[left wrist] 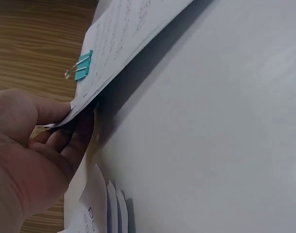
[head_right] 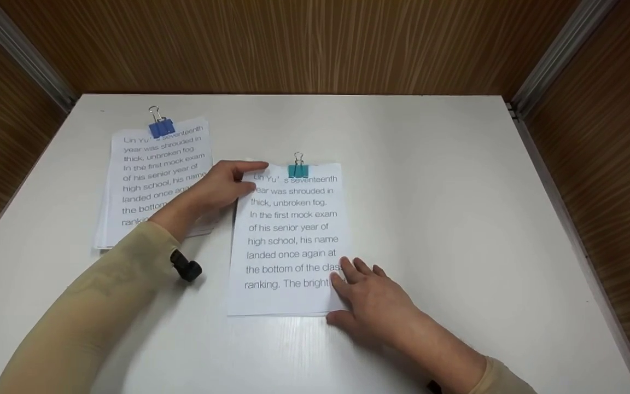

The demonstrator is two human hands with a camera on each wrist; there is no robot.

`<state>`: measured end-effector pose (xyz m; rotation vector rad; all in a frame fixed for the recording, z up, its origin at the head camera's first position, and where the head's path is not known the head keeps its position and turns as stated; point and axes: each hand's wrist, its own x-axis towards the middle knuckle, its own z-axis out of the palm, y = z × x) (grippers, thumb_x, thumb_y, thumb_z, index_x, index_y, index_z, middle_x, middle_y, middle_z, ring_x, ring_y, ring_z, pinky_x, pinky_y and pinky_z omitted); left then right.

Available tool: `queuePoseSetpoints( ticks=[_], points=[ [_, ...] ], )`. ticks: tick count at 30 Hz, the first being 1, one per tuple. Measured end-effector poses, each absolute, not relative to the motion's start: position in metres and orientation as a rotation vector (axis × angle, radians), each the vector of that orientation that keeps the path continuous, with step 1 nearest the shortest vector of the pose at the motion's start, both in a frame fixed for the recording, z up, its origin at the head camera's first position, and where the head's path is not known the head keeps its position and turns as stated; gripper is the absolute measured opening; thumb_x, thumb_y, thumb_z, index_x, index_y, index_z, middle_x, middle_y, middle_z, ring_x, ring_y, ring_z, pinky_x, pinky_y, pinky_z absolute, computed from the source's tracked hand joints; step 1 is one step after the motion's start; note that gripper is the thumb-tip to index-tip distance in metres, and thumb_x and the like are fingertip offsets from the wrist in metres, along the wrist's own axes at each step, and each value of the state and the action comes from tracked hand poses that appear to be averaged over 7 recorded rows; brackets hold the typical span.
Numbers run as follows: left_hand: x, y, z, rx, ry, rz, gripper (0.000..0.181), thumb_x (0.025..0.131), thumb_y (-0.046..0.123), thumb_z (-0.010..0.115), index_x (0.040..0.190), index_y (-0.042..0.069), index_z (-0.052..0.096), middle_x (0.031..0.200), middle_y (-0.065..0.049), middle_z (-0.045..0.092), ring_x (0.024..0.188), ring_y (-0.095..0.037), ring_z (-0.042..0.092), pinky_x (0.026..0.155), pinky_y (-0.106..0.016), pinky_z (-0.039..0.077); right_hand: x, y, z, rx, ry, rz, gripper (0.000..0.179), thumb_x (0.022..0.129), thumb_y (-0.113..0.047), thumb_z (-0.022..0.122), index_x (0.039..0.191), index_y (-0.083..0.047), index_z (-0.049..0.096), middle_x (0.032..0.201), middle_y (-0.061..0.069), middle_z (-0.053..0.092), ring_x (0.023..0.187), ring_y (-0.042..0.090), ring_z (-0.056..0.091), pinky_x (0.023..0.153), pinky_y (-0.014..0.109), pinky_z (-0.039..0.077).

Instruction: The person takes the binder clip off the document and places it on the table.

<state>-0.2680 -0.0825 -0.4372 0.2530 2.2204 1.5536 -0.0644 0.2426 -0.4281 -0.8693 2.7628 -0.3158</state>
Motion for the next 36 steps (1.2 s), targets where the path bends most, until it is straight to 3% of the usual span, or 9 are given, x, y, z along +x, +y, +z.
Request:
queuePoseSetpoints(
  ticks=[10, 14, 17, 21, 24, 28, 31, 34, 36],
  points=[
    [-0.267, -0.074, -0.443, 0.046, 1.996, 1.805, 0.067, 0.089, -0.016, 0.052, 0.145, 0.016, 0.067, 0.13, -0.004, 0.071, 0.108, -0.02, 0.075, 0.083, -0.033, 0.063, -0.06, 0.241, -0.431, -0.859, 2.756, -0.315, 0.071, 0.1, -0.048, 0.071, 0.15, 0.0, 0.058, 0.159, 0.027, 0.046, 0.145, 0.048, 0.046, 0.114, 0.067, 0.04],
    [-0.262, -0.071, -0.443, 0.067, 2.053, 1.823, 0.064, 0.092, -0.013, 0.053, 0.145, 0.019, 0.068, 0.136, 0.002, 0.069, 0.12, -0.013, 0.068, 0.098, -0.03, 0.057, -0.061, 0.243, -0.43, -0.841, 2.724, -0.34, 0.073, 0.101, -0.052, 0.069, 0.152, -0.001, 0.056, 0.161, 0.026, 0.044, 0.148, 0.048, 0.043, 0.115, 0.067, 0.038],
    [-0.26, -0.068, -0.441, 0.09, 2.176, 1.79, 0.06, 0.095, -0.009, 0.054, 0.142, 0.024, 0.07, 0.146, 0.006, 0.065, 0.136, -0.009, 0.057, 0.116, -0.027, 0.042, -0.065, 0.247, -0.426, -0.782, 2.678, -0.4, 0.074, 0.1, -0.053, 0.07, 0.154, -0.005, 0.055, 0.164, 0.021, 0.042, 0.151, 0.045, 0.038, 0.117, 0.067, 0.036],
    [-0.254, -0.065, -0.439, 0.124, 2.314, 1.759, 0.056, 0.098, -0.006, 0.054, 0.139, 0.028, 0.072, 0.153, 0.009, 0.059, 0.148, -0.009, 0.045, 0.124, -0.027, 0.028, -0.073, 0.255, -0.42, -0.738, 2.644, -0.532, 0.072, 0.1, -0.052, 0.071, 0.156, -0.01, 0.055, 0.164, 0.016, 0.044, 0.152, 0.042, 0.038, 0.116, 0.064, 0.039],
    [-0.249, -0.064, -0.434, 0.172, 2.358, 1.783, 0.056, 0.098, -0.007, 0.054, 0.139, 0.027, 0.072, 0.152, 0.008, 0.06, 0.148, -0.009, 0.045, 0.124, -0.026, 0.029, -0.084, 0.261, -0.412, -0.725, 2.706, -0.634, 0.068, 0.1, -0.047, 0.074, 0.155, -0.01, 0.057, 0.161, 0.016, 0.049, 0.105, 0.029, 0.074, 0.092, 0.046, 0.06],
    [-0.242, -0.064, -0.429, 0.226, 2.371, 1.831, 0.055, 0.099, -0.007, 0.055, 0.139, 0.026, 0.072, 0.152, 0.007, 0.061, 0.146, -0.008, 0.047, 0.123, -0.024, 0.03, -0.103, 0.267, -0.396, -0.705, 2.888, -0.763, 0.059, 0.099, -0.032, 0.078, 0.15, -0.007, 0.061, 0.152, 0.015, 0.059, 0.079, 0.023, 0.073, 0.074, 0.038, 0.06],
    [-0.237, -0.064, -0.426, 0.269, 2.366, 1.864, 0.054, 0.099, -0.007, 0.055, 0.139, 0.026, 0.072, 0.151, 0.007, 0.061, 0.145, -0.008, 0.049, 0.122, -0.024, 0.032, -0.119, 0.27, -0.384, -0.677, 3.017, -0.875, 0.053, 0.099, -0.026, 0.079, 0.146, -0.007, 0.065, 0.141, 0.014, 0.068, 0.116, 0.038, 0.072, 0.084, 0.042, 0.06],
    [-0.232, -0.062, -0.425, 0.317, 2.355, 1.903, 0.053, 0.099, -0.008, 0.055, 0.138, 0.023, 0.072, 0.149, 0.005, 0.063, 0.142, -0.009, 0.052, 0.121, -0.024, 0.034, -0.139, 0.271, -0.373, -0.597, 3.068, -1.027, 0.052, 0.099, -0.026, 0.079, 0.146, -0.009, 0.065, 0.135, 0.014, 0.072, 0.109, 0.038, 0.073, 0.084, 0.038, 0.06],
    [-0.228, -0.06, -0.425, 0.346, 2.338, 1.929, 0.052, 0.099, -0.008, 0.055, 0.138, 0.021, 0.072, 0.148, 0.003, 0.064, 0.141, -0.009, 0.054, 0.12, -0.025, 0.036, -0.152, 0.27, -0.366, -0.533, 3.063, -1.133, 0.054, 0.099, -0.026, 0.079, 0.148, -0.011, 0.064, 0.134, 0.013, 0.072, 0.116, 0.036, 0.071, 0.094, 0.033, 0.058]
  ],
)
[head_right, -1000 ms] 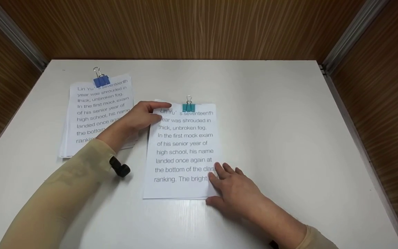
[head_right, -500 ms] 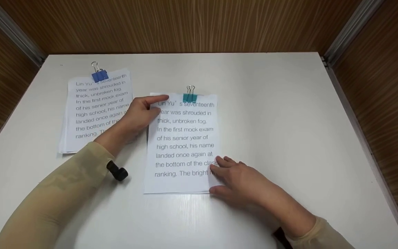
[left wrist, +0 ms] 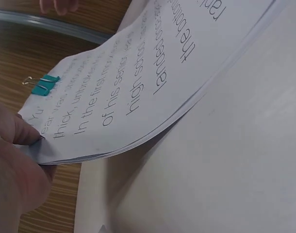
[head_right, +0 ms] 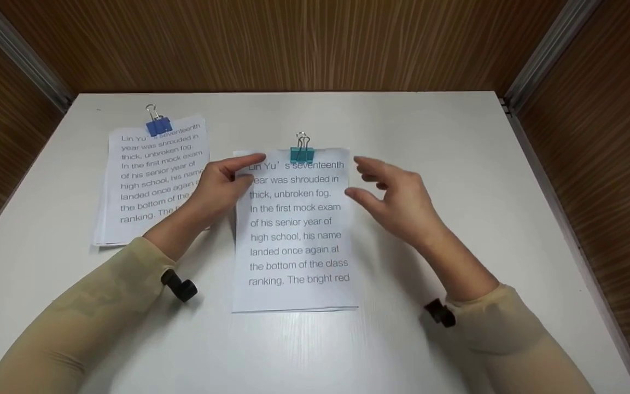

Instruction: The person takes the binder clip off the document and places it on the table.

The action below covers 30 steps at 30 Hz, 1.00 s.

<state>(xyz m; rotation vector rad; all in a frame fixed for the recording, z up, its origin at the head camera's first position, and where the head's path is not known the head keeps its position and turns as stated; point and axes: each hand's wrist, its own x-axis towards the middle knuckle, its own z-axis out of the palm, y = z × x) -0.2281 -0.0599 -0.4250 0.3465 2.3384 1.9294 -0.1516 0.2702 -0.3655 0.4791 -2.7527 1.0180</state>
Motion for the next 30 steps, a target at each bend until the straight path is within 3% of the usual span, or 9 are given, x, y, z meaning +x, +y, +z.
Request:
queuePoseSetpoints(
  ticks=[2, 5, 16, 23, 30],
  points=[
    [-0.225, -0.058, -0.425, 0.384, 2.317, 1.952, 0.051, 0.099, -0.009, 0.054, 0.138, 0.019, 0.072, 0.148, 0.002, 0.064, 0.139, -0.009, 0.056, 0.118, -0.025, 0.038, -0.165, 0.267, -0.359, 0.439, -2.728, 1.12, 0.055, 0.098, -0.025, 0.08, 0.149, -0.012, 0.062, 0.134, 0.012, 0.072, 0.119, 0.033, 0.07, 0.099, 0.027, 0.054],
    [-0.219, -0.056, -0.425, 0.427, 2.275, 1.975, 0.051, 0.1, -0.009, 0.054, 0.139, 0.017, 0.071, 0.149, 0.002, 0.063, 0.135, -0.009, 0.059, 0.114, -0.026, 0.043, -0.183, 0.262, -0.351, 0.404, -2.73, 1.232, 0.057, 0.098, -0.026, 0.08, 0.15, -0.013, 0.061, 0.136, 0.011, 0.07, 0.123, 0.029, 0.068, 0.098, 0.019, 0.051],
    [-0.206, -0.054, -0.418, 0.45, 2.277, 1.96, 0.048, 0.1, -0.008, 0.055, 0.139, 0.017, 0.071, 0.15, 0.003, 0.062, 0.129, -0.01, 0.063, 0.1, -0.028, 0.052, -0.237, 0.241, -0.347, 0.569, -2.828, 1.369, 0.059, 0.097, -0.029, 0.081, 0.149, -0.01, 0.061, 0.144, 0.008, 0.066, 0.134, 0.025, 0.061, 0.111, 0.043, 0.048],
    [-0.204, -0.054, -0.418, 0.457, 2.257, 1.963, 0.048, 0.101, -0.007, 0.055, 0.139, 0.017, 0.071, 0.15, 0.004, 0.062, 0.129, -0.009, 0.063, 0.101, -0.028, 0.052, -0.248, 0.237, -0.349, 0.616, -2.884, 1.5, 0.057, 0.098, -0.03, 0.08, 0.148, -0.012, 0.063, 0.143, 0.008, 0.066, 0.132, 0.027, 0.063, 0.096, 0.023, 0.052],
    [-0.203, -0.052, -0.419, 0.461, 2.255, 1.986, 0.048, 0.1, -0.008, 0.056, 0.137, 0.018, 0.073, 0.15, 0.005, 0.062, 0.134, -0.008, 0.06, 0.103, -0.028, 0.051, -0.252, 0.235, -0.35, 0.61, -2.941, 1.505, 0.052, 0.098, -0.034, 0.079, 0.144, -0.013, 0.067, 0.137, 0.005, 0.07, 0.123, 0.02, 0.066, 0.099, 0.024, 0.049]
  ],
)
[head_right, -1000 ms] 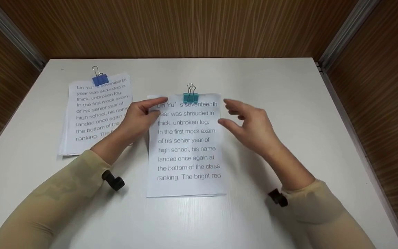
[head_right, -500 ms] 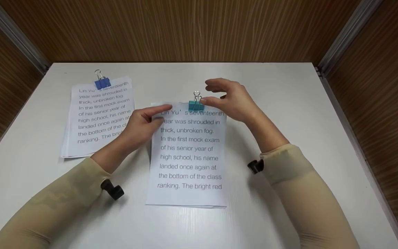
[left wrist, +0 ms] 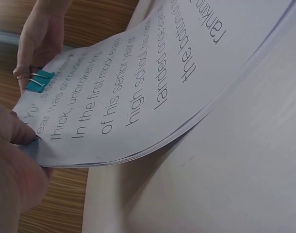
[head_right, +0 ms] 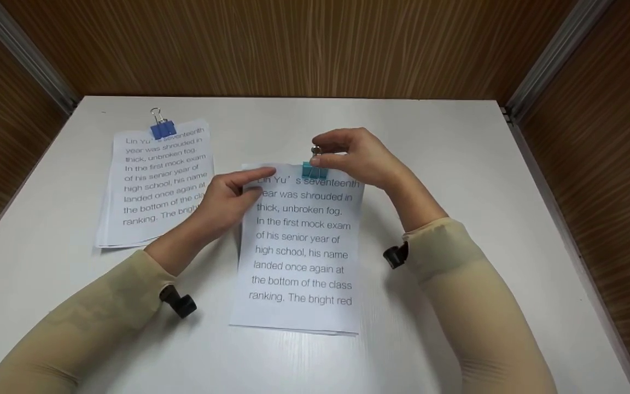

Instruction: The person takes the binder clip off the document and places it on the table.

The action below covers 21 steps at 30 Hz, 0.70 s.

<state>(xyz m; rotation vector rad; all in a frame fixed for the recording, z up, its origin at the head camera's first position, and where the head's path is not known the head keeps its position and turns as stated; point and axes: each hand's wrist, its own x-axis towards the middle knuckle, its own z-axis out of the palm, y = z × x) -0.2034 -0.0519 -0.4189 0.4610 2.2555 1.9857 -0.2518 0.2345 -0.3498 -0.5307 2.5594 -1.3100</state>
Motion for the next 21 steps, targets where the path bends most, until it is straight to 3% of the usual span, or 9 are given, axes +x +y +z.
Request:
queuePoseSetpoints(
  ticks=[13, 21],
  points=[
    [-0.204, -0.0514, -0.4207, 0.463, 2.266, 1.971, 0.048, 0.1, -0.008, 0.055, 0.137, 0.017, 0.073, 0.149, 0.004, 0.063, 0.136, -0.008, 0.058, 0.107, -0.028, 0.048, -0.2512, 0.2317, -0.3545, -0.483, 2.508, -1.419, 0.04, 0.098, -0.029, 0.08, 0.132, -0.009, 0.074, 0.123, 0.007, 0.075, 0.109, 0.02, 0.07, 0.093, 0.023, 0.052],
    [-0.2045, -0.0516, -0.4228, 0.455, 2.252, 1.973, 0.047, 0.101, -0.007, 0.054, 0.138, 0.016, 0.072, 0.15, 0.002, 0.062, 0.125, -0.011, 0.066, 0.097, -0.028, 0.054, -0.2495, 0.2289, -0.3572, -0.482, 2.554, -1.433, 0.034, 0.1, -0.025, 0.078, 0.127, -0.006, 0.073, 0.117, 0.008, 0.075, 0.102, 0.02, 0.07, 0.089, 0.023, 0.052]
  ],
)
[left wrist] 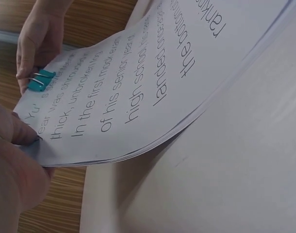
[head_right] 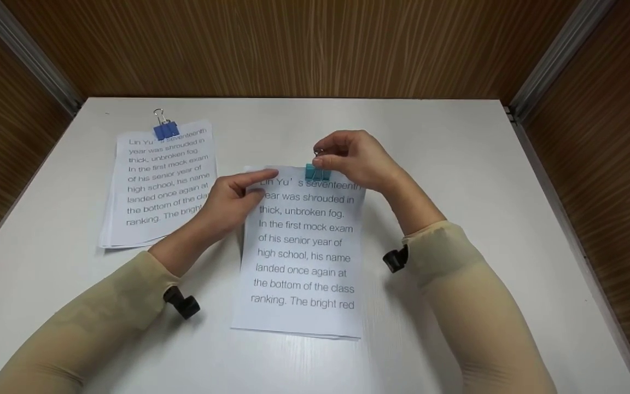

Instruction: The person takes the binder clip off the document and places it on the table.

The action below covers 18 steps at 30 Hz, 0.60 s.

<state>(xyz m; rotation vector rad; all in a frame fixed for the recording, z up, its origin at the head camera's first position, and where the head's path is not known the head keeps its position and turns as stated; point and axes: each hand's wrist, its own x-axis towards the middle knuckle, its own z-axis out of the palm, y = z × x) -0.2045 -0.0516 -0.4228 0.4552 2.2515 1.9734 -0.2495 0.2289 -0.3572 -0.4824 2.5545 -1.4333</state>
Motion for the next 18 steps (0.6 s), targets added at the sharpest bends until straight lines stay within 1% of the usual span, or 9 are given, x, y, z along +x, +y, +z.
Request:
queuePoseSetpoints(
  ticks=[3, 9, 14, 16, 18],
  points=[
    [-0.205, -0.052, -0.424, 0.447, 2.262, 1.963, 0.047, 0.101, -0.007, 0.055, 0.138, 0.016, 0.072, 0.151, 0.002, 0.061, 0.125, -0.011, 0.065, 0.097, -0.028, 0.053, -0.249, 0.229, -0.357, -0.462, 2.6, -1.485, 0.033, 0.1, -0.025, 0.078, 0.126, -0.005, 0.073, 0.116, 0.008, 0.075, 0.101, 0.02, 0.07, 0.088, 0.023, 0.053],
    [-0.205, -0.055, -0.425, 0.44, 2.273, 1.954, 0.048, 0.1, -0.008, 0.056, 0.139, 0.016, 0.071, 0.151, 0.002, 0.061, 0.13, -0.009, 0.062, 0.1, -0.027, 0.052, -0.248, 0.238, -0.352, -0.345, 2.703, -1.635, 0.036, 0.102, -0.029, 0.075, 0.132, -0.009, 0.072, 0.119, 0.006, 0.073, 0.103, 0.019, 0.068, 0.093, 0.022, 0.053],
    [-0.205, -0.058, -0.426, 0.444, 2.244, 1.977, 0.049, 0.1, -0.009, 0.055, 0.139, 0.016, 0.072, 0.15, 0.003, 0.062, 0.127, -0.01, 0.064, 0.095, -0.025, 0.053, -0.248, 0.259, -0.353, -0.301, 2.766, -1.711, 0.034, 0.104, -0.027, 0.073, 0.134, -0.012, 0.067, 0.118, 0.005, 0.07, 0.102, 0.02, 0.064, 0.09, 0.021, 0.051],
    [-0.205, -0.059, -0.426, 0.448, 2.234, 1.984, 0.049, 0.101, -0.009, 0.054, 0.139, 0.016, 0.072, 0.15, 0.004, 0.062, 0.126, -0.01, 0.065, 0.092, -0.025, 0.053, -0.248, 0.271, -0.356, -0.264, 2.79, -1.699, 0.032, 0.104, -0.028, 0.072, 0.132, -0.014, 0.067, 0.119, 0.004, 0.07, 0.103, 0.02, 0.063, 0.091, 0.022, 0.05],
    [-0.205, -0.06, -0.427, 0.45, 2.242, 1.983, 0.049, 0.1, -0.009, 0.054, 0.139, 0.015, 0.072, 0.151, 0.003, 0.061, 0.128, -0.01, 0.063, 0.093, -0.025, 0.053, -0.248, 0.283, -0.359, -0.19, 2.798, -1.679, 0.031, 0.104, -0.032, 0.071, 0.13, -0.015, 0.067, 0.12, 0.003, 0.069, 0.105, 0.019, 0.062, 0.093, 0.024, 0.048]
  ],
)
